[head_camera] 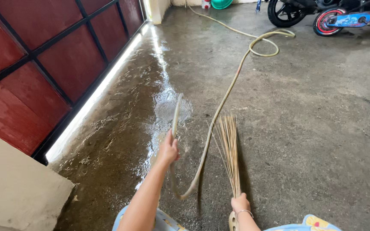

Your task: The person uses a hose to spray water onto a concrete floor and then uses a broom to sweep the water and dirt towards a drain. The person alternates between spraying the hose and sweeping the floor with the broom.

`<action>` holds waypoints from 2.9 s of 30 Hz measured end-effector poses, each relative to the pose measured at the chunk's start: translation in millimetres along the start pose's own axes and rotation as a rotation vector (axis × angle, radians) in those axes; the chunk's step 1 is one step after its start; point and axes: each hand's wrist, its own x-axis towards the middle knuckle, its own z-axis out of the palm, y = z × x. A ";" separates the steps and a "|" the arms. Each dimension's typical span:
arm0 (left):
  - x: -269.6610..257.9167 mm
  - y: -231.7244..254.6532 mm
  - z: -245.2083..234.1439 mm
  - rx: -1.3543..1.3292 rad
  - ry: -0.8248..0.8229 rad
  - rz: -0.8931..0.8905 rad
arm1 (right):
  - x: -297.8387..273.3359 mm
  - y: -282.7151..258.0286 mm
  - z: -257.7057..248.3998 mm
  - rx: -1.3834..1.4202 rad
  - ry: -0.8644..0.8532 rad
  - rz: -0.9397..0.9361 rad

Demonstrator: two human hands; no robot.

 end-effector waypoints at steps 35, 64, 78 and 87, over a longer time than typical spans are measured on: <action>-16.8 -72.2 -162.7 -0.396 0.226 -0.248 | -12.9 -142.7 224.6 -0.546 -0.524 -0.584; -1.1 -107.0 -195.7 -0.397 0.468 -0.280 | 105.6 -211.4 207.6 -0.169 -0.413 -0.959; 11.0 -103.0 -156.9 -0.333 0.496 -0.247 | -60.3 -203.8 265.3 -0.437 -1.208 -0.754; 4.9 -87.9 -150.4 -0.371 0.464 -0.191 | 38.5 -228.3 138.9 0.295 -0.654 -0.486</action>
